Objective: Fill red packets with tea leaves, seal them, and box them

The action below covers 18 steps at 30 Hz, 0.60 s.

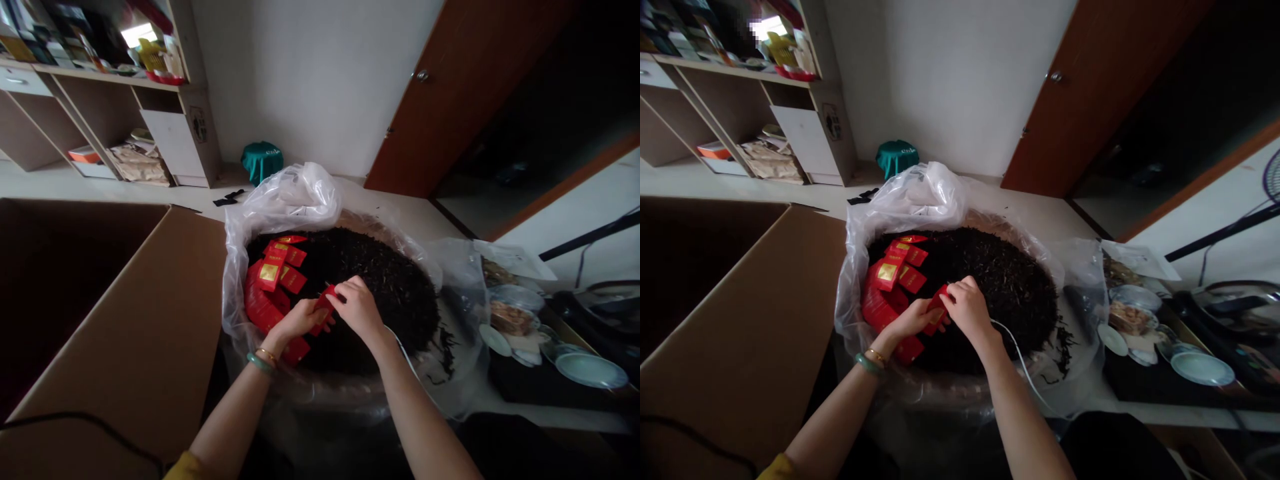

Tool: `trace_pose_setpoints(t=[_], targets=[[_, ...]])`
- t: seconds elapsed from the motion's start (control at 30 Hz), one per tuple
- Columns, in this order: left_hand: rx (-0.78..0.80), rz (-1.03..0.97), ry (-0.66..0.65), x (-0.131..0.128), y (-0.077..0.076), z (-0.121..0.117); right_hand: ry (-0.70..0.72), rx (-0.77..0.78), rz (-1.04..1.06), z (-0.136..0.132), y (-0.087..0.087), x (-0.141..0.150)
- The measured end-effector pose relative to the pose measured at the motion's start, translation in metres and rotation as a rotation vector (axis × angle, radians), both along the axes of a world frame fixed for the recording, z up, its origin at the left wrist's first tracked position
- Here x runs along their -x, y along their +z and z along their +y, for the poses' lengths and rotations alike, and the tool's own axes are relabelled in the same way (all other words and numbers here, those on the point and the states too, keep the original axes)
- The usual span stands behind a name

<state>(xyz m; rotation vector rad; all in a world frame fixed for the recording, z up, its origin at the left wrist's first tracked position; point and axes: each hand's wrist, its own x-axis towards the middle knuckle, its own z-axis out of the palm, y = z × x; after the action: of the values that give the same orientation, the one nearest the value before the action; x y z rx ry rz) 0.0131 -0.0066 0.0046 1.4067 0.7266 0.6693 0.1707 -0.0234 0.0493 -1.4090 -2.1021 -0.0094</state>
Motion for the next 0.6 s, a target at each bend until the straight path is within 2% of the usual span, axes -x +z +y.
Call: trace_pose_setpoints(t=[0.1,0.2,0.3,0.4,0.47,0.6], targets=[[-0.045,0.020,0.054,0.000,0.000,0.000,0.068,0.002,0.007,-0.006,0.001,0.004],[-0.052,0.058,0.091,-0.001,-0.003,0.001,0.073,0.057,0.047,-0.011,-0.003,0.001],[-0.063,0.100,0.138,-0.001,-0.007,0.003,0.033,0.084,0.176,-0.015,-0.009,-0.013],[-0.113,0.068,0.287,0.001,-0.010,0.008,-0.053,0.119,0.383,-0.022,-0.013,-0.026],[-0.083,0.002,0.359,0.003,-0.010,0.011,-0.042,0.217,0.517,-0.027,-0.014,-0.030],[-0.024,-0.059,0.350,0.005,-0.006,0.012,0.145,0.523,0.726,-0.035,-0.015,-0.021]])
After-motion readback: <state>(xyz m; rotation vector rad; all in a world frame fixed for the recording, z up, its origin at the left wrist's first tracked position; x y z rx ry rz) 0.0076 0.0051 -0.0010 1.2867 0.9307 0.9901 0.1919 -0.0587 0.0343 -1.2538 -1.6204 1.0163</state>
